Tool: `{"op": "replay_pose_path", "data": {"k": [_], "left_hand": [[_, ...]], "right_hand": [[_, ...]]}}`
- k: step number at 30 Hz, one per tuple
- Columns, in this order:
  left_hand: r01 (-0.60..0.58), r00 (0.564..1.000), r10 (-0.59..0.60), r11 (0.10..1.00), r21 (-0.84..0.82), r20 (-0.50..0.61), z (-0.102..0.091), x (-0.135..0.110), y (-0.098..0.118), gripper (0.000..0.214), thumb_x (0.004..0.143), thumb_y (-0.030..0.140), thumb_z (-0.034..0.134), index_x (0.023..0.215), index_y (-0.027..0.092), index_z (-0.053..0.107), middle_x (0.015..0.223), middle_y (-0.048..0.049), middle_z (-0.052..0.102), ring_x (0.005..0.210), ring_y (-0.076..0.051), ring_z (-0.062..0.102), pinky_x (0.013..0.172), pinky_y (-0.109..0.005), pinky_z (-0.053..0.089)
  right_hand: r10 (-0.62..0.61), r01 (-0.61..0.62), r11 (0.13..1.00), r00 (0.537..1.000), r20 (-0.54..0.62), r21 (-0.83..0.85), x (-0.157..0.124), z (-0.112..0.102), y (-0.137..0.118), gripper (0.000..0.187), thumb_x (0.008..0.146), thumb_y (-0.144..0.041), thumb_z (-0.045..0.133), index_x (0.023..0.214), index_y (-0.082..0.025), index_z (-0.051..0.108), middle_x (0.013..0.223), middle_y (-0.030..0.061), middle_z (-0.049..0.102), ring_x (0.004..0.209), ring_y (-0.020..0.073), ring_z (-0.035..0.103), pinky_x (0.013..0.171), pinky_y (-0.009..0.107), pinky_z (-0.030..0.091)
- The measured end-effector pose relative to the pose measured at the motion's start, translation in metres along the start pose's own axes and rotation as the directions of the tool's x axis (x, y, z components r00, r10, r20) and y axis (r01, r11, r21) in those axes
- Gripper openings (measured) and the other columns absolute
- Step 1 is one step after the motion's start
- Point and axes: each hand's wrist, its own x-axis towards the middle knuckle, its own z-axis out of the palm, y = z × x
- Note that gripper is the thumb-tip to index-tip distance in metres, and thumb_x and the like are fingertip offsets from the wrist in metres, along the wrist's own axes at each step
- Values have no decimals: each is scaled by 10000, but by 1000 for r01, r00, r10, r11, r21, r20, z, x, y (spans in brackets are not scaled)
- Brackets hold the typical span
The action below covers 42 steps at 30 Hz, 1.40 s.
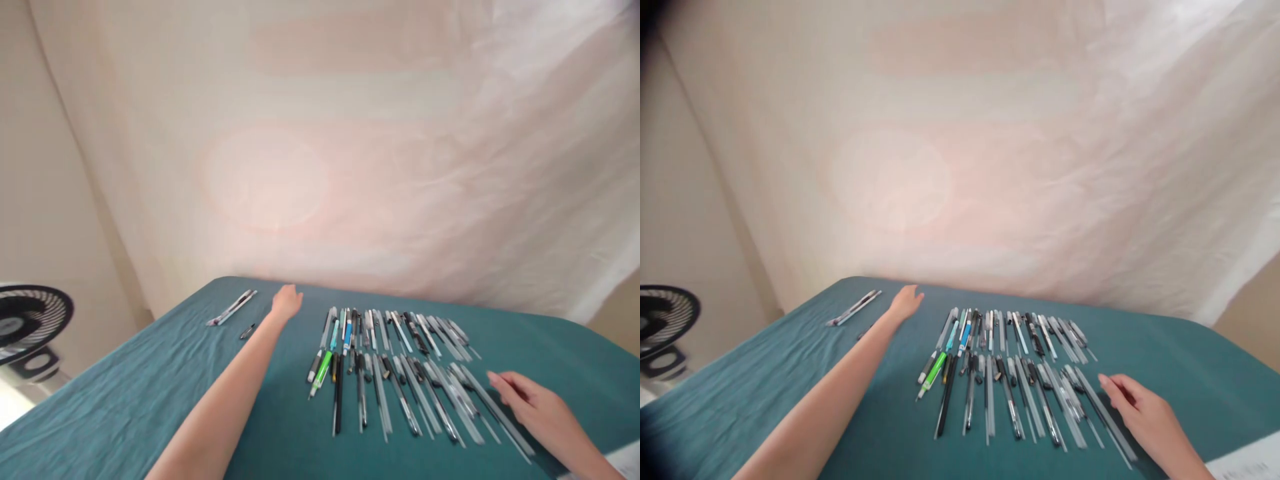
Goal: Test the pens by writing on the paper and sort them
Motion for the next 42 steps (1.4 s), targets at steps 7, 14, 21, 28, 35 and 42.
{"op": "replay_pose_path", "data": {"k": [7, 14, 21, 28, 35, 42], "left_hand": [[364, 920, -307, 900, 241, -242, 0, 3, -84, 613, 786, 342, 397, 1268, -27, 316, 1338, -285, 306, 1261, -353, 238, 981, -525, 156], [421, 898, -340, 846, 327, -278, 16, 11, -89, 622, 781, 412, 376, 1215, -33, 403, 1284, -289, 375, 1217, -364, 307, 966, -494, 192], [385, 915, -297, 848, 365, -274, 17, 10, -86, 399, 810, 266, 404, 1118, 35, 508, 1173, -243, 479, 1097, -329, 439, 874, -444, 336], [326, 937, -252, 879, 349, -240, 12, 14, -85, 319, 837, 304, 487, 1112, 143, 498, 1111, -92, 526, 947, -200, 540, 780, -399, 464], [182, 968, -141, 964, 194, -208, 3, 12, -67, 287, 841, 293, 477, 1088, 149, 515, 1099, -92, 527, 929, -193, 547, 779, -381, 460], [-113, 962, 96, 992, -53, -256, -7, 7, -11, 238, 841, 232, 421, 1002, 120, 557, 1026, -115, 543, 953, -187, 518, 856, -316, 385]], "right_hand": [[-10, 10, 1000, 1000, 4, -22, 2, 0, 2, 406, 755, -577, 407, 726, -213, 585, 559, -11, 573, 513, 149, 528, 480, 212, 395], [-16, 16, 998, 1000, -3, -54, 1, -1, -2, 415, 756, -585, 398, 729, -221, 595, 564, -10, 585, 536, 159, 545, 508, 217, 407], [-57, 56, 998, 998, -20, -42, 3, 0, 1, 388, 741, -553, 429, 692, -220, 622, 563, -3, 606, 554, 170, 563, 506, 216, 408], [-51, 50, 998, 999, -18, -39, 4, 0, 1, 384, 729, -560, 436, 677, -228, 620, 544, -3, 606, 543, 176, 568, 507, 225, 412], [-83, 82, 997, 992, -96, -13, 0, -2, -10, 369, 696, -546, 462, 633, -222, 627, 516, -7, 609, 500, 169, 555, 493, 226, 412], [-82, 81, 997, 993, -80, -20, -2, -2, -12, 378, 708, -553, 444, 651, -224, 621, 531, -2, 613, 506, 171, 554, 481, 224, 405]]}}
